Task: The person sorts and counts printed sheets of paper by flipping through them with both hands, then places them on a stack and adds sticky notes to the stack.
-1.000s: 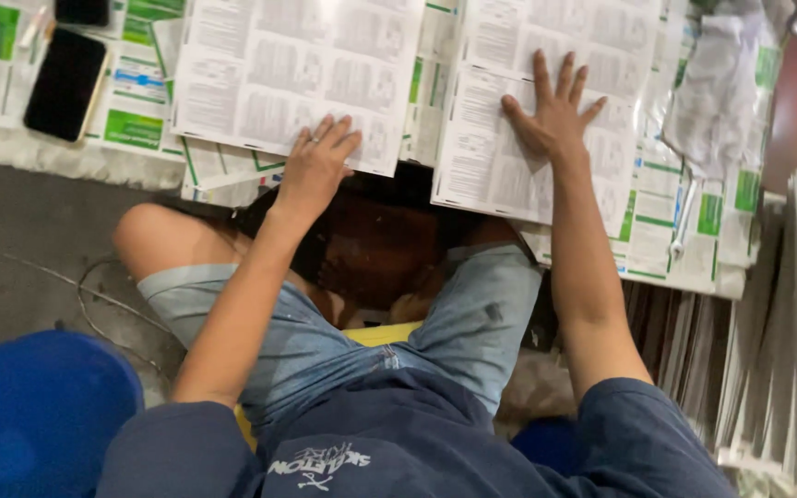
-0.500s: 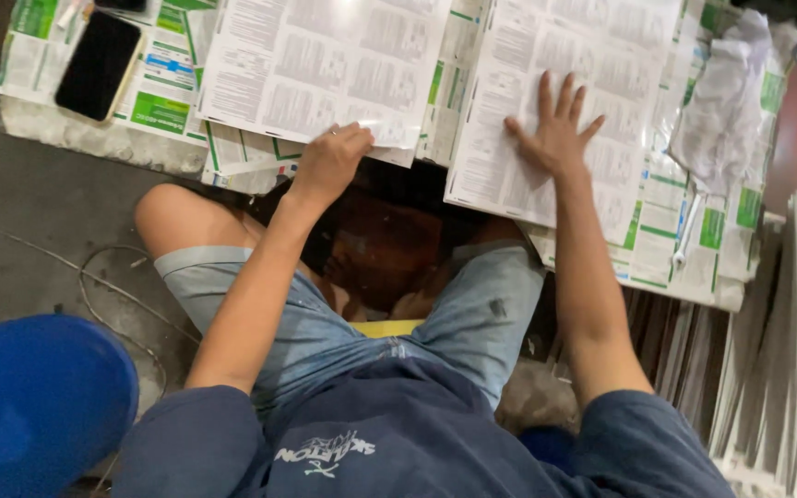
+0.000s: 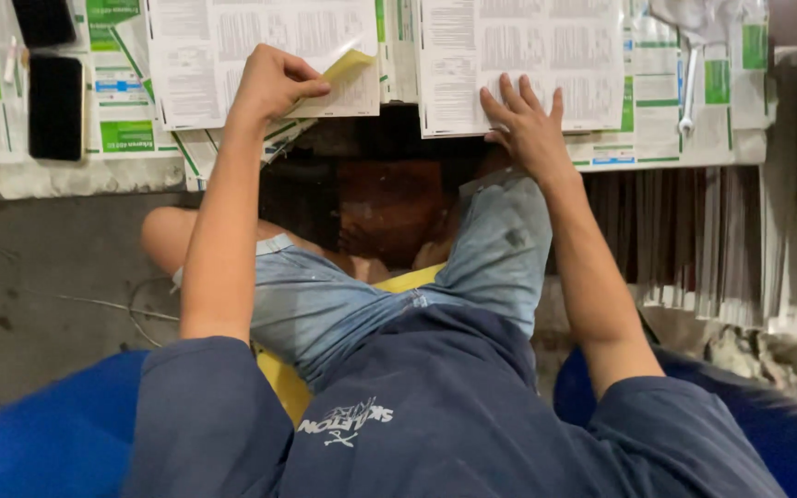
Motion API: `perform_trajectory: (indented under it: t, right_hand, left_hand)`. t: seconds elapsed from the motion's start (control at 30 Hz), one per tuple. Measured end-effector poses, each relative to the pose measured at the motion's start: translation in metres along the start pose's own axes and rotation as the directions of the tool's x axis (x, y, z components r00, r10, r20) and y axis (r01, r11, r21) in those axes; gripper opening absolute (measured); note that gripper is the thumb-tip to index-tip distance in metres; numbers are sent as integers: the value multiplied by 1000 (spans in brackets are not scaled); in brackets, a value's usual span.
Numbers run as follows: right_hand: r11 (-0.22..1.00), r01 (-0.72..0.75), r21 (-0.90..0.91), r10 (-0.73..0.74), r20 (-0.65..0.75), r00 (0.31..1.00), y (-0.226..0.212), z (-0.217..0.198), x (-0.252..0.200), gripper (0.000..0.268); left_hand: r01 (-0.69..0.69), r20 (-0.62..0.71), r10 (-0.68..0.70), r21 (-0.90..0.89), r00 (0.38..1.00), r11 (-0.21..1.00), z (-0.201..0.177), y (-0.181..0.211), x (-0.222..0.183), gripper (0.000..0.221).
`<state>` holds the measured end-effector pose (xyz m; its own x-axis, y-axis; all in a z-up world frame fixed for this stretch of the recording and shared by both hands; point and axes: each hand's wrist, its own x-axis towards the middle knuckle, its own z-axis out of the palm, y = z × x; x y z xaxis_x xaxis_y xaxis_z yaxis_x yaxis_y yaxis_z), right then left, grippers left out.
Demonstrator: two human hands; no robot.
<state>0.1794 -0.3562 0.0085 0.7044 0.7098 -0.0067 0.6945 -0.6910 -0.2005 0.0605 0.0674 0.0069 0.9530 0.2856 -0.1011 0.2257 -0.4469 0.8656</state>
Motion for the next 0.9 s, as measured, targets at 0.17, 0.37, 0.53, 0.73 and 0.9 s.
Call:
perform_trajectory:
  t: [0.17, 0.37, 0.53, 0.73, 0.9]
  right_hand:
    - [986, 165, -5, -165, -81, 983, 14, -16, 0, 53]
    - [983, 181, -33, -183, -300, 936, 11, -39, 10, 8]
    - [987, 156, -41, -160, -362, 918, 11, -45, 21, 9]
    - [988, 156, 11, -117, -608, 785, 7, -67, 21, 6]
    - [991, 128, -26, -95, -811, 578, 1, -43, 22, 13]
  left_hand:
    - [-57, 1, 57, 21, 998, 998, -1, 1, 9, 17]
    - [-29, -88, 29, -3, 996, 1000, 2, -11, 12, 25]
    - [3, 18, 1, -255, 1000, 967, -5, -14, 18, 18]
    - [-153, -170, 148, -14, 974, 988, -10, 20, 2, 23]
    - [-95, -122, 75, -163, 990, 982, -15, 14, 3, 15]
